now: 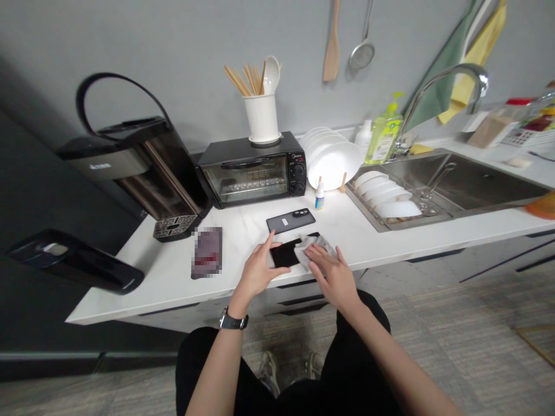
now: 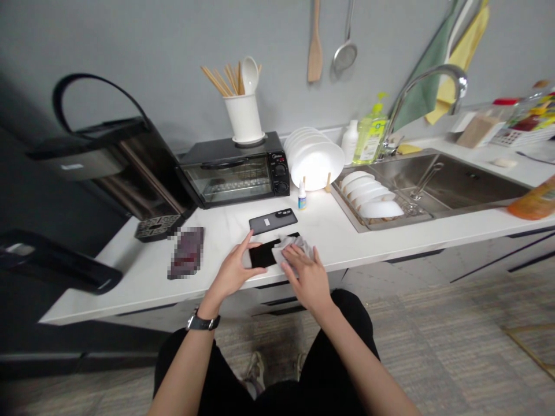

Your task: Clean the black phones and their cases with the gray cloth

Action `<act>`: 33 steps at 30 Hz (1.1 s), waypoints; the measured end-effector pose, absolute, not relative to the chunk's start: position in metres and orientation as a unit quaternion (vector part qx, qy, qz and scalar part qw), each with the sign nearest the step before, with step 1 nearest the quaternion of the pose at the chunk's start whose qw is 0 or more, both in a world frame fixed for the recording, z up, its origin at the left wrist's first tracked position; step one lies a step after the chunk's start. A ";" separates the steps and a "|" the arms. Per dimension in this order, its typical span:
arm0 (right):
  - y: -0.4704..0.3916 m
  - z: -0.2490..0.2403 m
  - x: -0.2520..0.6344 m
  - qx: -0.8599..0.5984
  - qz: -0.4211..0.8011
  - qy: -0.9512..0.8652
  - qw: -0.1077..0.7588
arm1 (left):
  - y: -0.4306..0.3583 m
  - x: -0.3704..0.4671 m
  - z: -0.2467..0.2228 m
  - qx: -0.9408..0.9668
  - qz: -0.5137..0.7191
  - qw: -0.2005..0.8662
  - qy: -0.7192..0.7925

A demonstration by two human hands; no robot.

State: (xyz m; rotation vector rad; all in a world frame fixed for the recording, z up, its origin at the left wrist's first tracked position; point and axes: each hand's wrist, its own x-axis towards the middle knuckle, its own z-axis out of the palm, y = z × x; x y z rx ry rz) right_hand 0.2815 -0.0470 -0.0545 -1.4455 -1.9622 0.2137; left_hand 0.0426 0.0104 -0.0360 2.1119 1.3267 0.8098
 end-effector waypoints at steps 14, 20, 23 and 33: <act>-0.060 -0.047 0.222 -0.474 0.112 -0.804 0.342 | 0.009 0.042 -0.039 0.769 0.283 0.258 0.512; -0.031 -0.052 0.286 -0.561 0.015 -0.766 0.313 | 0.004 0.046 -0.030 0.763 0.305 0.270 0.501; -0.020 -0.048 0.257 -0.562 0.007 -0.771 0.301 | 0.005 0.047 -0.031 0.757 0.308 0.275 0.506; -0.056 -0.046 0.259 -0.501 0.090 -0.808 0.295 | 0.003 0.048 -0.030 0.751 0.301 0.281 0.516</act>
